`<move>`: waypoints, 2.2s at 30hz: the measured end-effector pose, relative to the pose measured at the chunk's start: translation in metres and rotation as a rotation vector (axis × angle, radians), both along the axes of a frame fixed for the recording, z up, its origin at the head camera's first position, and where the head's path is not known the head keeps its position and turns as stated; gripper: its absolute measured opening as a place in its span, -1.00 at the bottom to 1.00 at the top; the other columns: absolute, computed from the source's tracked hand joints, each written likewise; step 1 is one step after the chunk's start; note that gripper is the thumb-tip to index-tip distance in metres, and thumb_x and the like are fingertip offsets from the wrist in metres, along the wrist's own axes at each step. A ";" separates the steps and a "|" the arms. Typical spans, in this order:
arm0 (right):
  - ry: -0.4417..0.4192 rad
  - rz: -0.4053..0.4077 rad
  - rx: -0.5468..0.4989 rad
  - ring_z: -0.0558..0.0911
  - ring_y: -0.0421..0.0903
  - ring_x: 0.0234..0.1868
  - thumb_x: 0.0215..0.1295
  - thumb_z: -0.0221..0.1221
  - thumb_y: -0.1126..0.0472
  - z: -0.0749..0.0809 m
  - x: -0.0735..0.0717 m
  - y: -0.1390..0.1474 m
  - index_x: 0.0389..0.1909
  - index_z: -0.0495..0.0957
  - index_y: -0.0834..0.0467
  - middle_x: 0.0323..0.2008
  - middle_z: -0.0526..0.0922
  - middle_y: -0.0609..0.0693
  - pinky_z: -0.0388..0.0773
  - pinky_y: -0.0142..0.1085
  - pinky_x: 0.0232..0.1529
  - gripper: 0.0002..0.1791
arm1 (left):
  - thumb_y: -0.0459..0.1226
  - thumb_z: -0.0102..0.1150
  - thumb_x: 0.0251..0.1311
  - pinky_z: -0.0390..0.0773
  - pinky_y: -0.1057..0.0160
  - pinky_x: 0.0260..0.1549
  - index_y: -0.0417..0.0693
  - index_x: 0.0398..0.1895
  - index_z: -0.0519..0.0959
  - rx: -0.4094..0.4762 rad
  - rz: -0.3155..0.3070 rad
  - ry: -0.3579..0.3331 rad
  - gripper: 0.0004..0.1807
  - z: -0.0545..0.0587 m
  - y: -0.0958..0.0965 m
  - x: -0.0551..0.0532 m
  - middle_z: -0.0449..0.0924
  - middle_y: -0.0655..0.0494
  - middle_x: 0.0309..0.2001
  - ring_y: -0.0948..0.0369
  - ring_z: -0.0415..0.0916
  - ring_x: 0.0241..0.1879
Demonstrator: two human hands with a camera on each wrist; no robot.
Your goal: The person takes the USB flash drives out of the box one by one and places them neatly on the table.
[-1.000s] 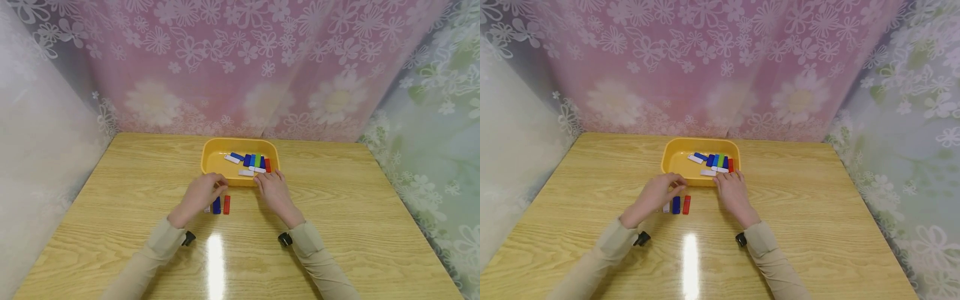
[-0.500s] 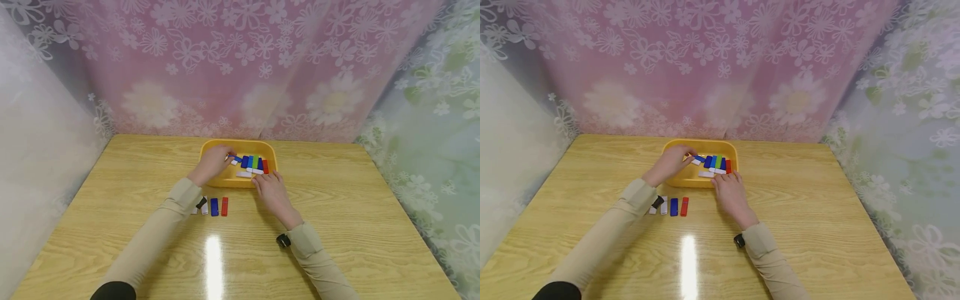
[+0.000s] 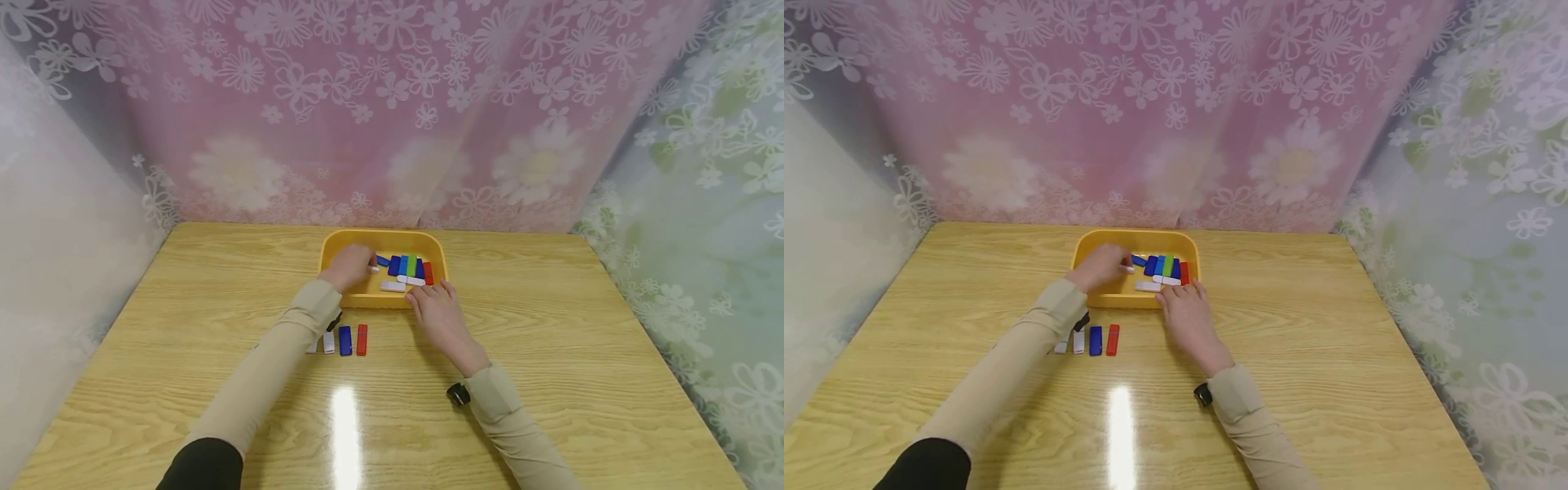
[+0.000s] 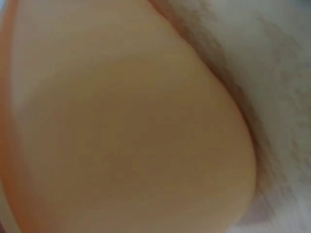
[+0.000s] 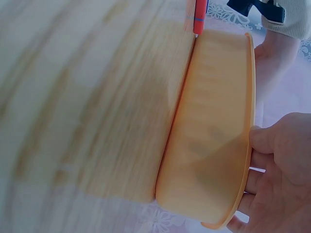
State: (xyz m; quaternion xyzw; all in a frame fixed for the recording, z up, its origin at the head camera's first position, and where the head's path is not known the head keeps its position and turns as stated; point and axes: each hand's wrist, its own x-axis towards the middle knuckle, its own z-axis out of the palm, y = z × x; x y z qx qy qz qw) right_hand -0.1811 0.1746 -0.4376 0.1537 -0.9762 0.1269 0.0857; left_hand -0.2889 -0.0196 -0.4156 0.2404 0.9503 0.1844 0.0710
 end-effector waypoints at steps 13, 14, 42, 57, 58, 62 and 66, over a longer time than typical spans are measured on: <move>0.009 0.007 0.005 0.60 0.15 0.09 0.60 0.00 0.09 -0.002 0.001 -0.001 -0.07 0.64 0.18 -0.05 0.73 0.10 0.13 0.16 0.46 -0.70 | -0.31 0.26 0.37 0.61 0.14 -0.14 -0.14 0.14 0.60 0.101 0.064 -0.046 -0.69 0.002 -0.010 0.009 0.71 -0.06 -0.12 0.08 0.65 -0.16; 0.013 0.010 0.003 0.61 0.15 0.09 0.60 0.00 0.09 -0.002 0.001 -0.001 -0.07 0.64 0.18 -0.07 0.73 0.10 0.13 0.16 0.46 -0.70 | -0.31 0.25 0.38 0.61 0.15 -0.14 -0.13 0.17 0.58 0.128 0.072 -0.044 -0.67 0.004 -0.011 0.011 0.71 -0.07 -0.10 0.08 0.65 -0.16; 0.050 0.021 0.012 0.61 0.15 0.03 0.61 -0.02 0.11 -0.002 0.001 0.000 -0.11 0.62 0.19 -0.15 0.73 0.08 0.16 0.17 0.44 -0.71 | -0.29 0.40 0.24 0.57 0.30 -0.35 -0.04 -0.07 0.64 0.324 -0.005 -0.074 -0.78 0.002 -0.006 0.110 0.68 0.12 -0.30 0.26 0.60 -0.37; 0.099 0.033 0.005 0.62 0.18 0.00 0.59 0.01 0.12 -0.002 0.003 0.000 -0.15 0.62 0.19 -0.20 0.73 0.10 0.19 0.18 0.42 -0.73 | -0.33 0.46 0.16 0.48 0.21 -0.32 -0.22 -0.13 0.64 0.181 0.002 -0.024 -0.74 -0.018 0.000 0.117 0.54 0.09 -0.41 0.16 0.47 -0.37; 0.102 0.034 0.003 0.62 0.18 -0.01 0.59 0.02 0.12 -0.002 0.003 0.000 -0.16 0.62 0.19 -0.20 0.73 0.10 0.20 0.18 0.42 -0.73 | -0.31 0.48 0.15 0.48 0.18 -0.27 -0.22 -0.16 0.65 0.163 0.000 -0.001 -0.74 -0.019 -0.001 0.117 0.55 0.08 -0.40 0.13 0.47 -0.34; 0.104 0.040 -0.004 0.62 0.18 -0.01 0.59 0.01 0.13 -0.002 0.003 0.000 -0.17 0.62 0.19 -0.19 0.73 0.09 0.20 0.18 0.42 -0.73 | -0.26 0.52 0.10 0.44 0.13 -0.15 -0.21 -0.26 0.69 0.100 -0.018 0.083 -0.76 -0.021 -0.002 0.118 0.61 0.05 -0.37 0.08 0.49 -0.28; 0.097 0.036 -0.005 0.61 0.17 0.00 0.60 0.01 0.12 -0.002 0.003 0.000 -0.17 0.62 0.19 -0.19 0.73 0.09 0.19 0.18 0.42 -0.73 | -0.24 0.53 0.08 0.44 0.12 -0.12 -0.19 -0.31 0.70 0.077 -0.017 0.121 -0.76 -0.021 -0.003 0.118 0.64 0.03 -0.34 0.06 0.51 -0.25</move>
